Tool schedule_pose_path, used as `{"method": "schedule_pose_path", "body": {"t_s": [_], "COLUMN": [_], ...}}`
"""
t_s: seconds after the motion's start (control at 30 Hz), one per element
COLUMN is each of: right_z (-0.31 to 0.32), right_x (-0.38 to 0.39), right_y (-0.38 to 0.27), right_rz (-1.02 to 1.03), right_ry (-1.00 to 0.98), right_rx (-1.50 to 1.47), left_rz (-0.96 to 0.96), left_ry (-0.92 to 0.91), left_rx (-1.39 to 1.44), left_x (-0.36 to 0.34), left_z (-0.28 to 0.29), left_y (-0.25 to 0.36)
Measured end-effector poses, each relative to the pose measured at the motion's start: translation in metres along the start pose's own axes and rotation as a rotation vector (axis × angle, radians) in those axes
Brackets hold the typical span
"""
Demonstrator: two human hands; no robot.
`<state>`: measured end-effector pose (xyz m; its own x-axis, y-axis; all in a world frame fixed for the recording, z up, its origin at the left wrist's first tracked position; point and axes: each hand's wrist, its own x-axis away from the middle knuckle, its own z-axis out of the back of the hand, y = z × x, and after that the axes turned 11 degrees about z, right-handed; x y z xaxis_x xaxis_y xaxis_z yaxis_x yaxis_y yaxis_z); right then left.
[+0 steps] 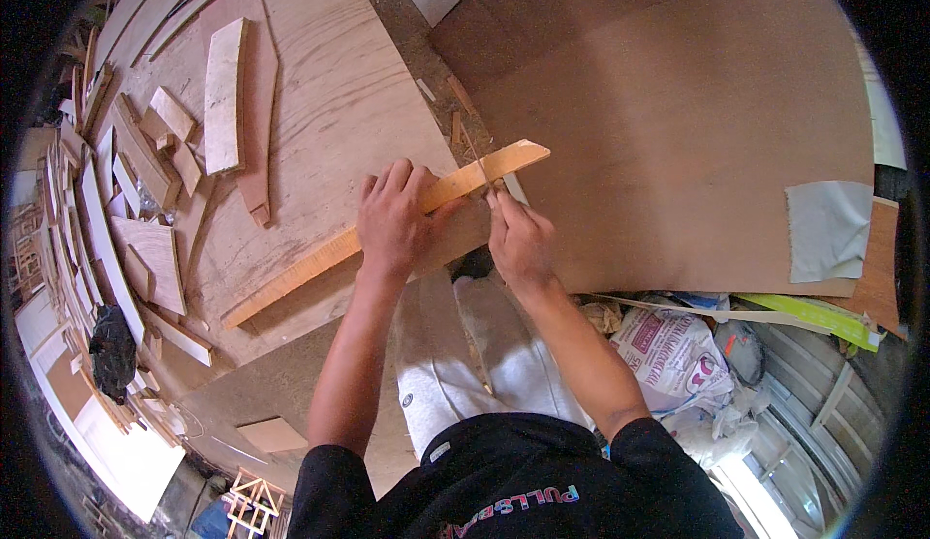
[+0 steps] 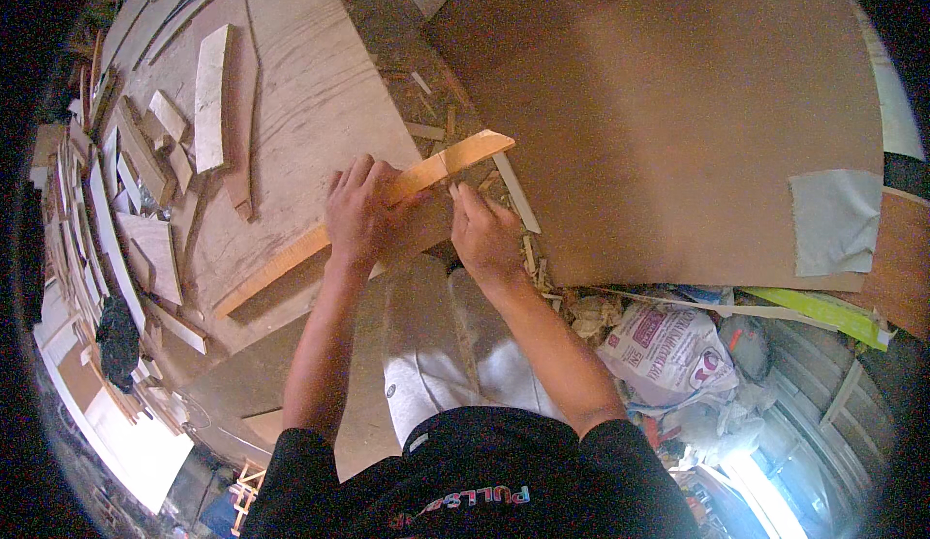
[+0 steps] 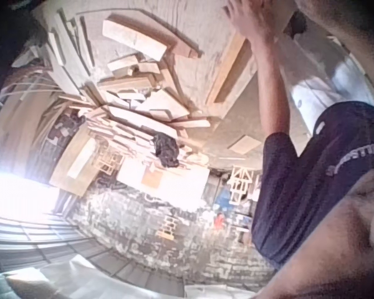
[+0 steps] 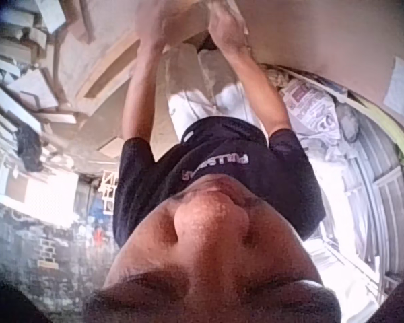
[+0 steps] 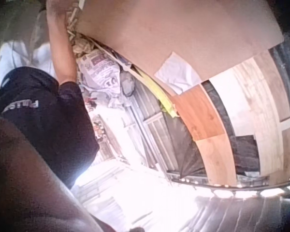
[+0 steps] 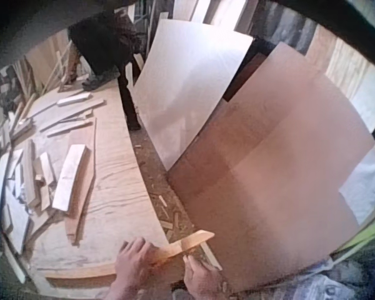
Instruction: The person marks a line on a wooden strip using a pencil, then cuts along the marked line using a hand saw.
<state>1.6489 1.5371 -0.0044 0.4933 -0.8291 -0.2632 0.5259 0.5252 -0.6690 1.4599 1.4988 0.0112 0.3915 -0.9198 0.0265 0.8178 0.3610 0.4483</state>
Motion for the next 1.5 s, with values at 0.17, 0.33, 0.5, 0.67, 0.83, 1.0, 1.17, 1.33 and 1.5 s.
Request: {"method": "schedule_pose_path", "body": {"t_s": [0.17,0.33,0.5,0.67,0.83,1.0,1.17,1.33,1.5], "right_z": [0.005,0.007,0.013,0.02,0.024,0.016,0.03,0.024,0.031], "right_x": [0.007,0.004,-0.001,-0.005,-0.005,-0.011,-0.003,0.002,0.001], "right_y": [0.003,-0.007,-0.012,-0.019,-0.018,-0.014,-0.021,-0.017,-0.023], "right_rz": [0.023,-0.035,-0.067,-0.09,-0.07,-0.052,-0.081,-0.078,-0.122], "right_ry": [0.021,-0.047,-0.078,-0.124,-0.111,-0.094,-0.181,-0.12,-0.149], "right_rx": [-0.014,0.016,0.037,-0.013,-0.002,0.011,0.068,0.027,0.051], "left_rz": [-0.009,-0.027,-0.036,-0.051,-0.037,-0.048,-0.048,-0.053,-0.037], "left_ry": [0.011,0.04,0.042,0.084,0.07,0.078,0.085,0.08,0.067], "left_rx": [-0.014,-0.016,-0.014,-0.033,0.009,0.011,0.009,0.001,0.023], "left_x": [0.001,0.001,0.001,0.0,0.002,0.001,0.002,0.002,0.004], "left_z": [-0.001,0.001,0.001,-0.004,-0.001,-0.002,0.0,-0.001,-0.003], "left_y": [0.0,0.001,0.001,-0.003,-0.001,-0.002,-0.002,-0.001,0.0]}}
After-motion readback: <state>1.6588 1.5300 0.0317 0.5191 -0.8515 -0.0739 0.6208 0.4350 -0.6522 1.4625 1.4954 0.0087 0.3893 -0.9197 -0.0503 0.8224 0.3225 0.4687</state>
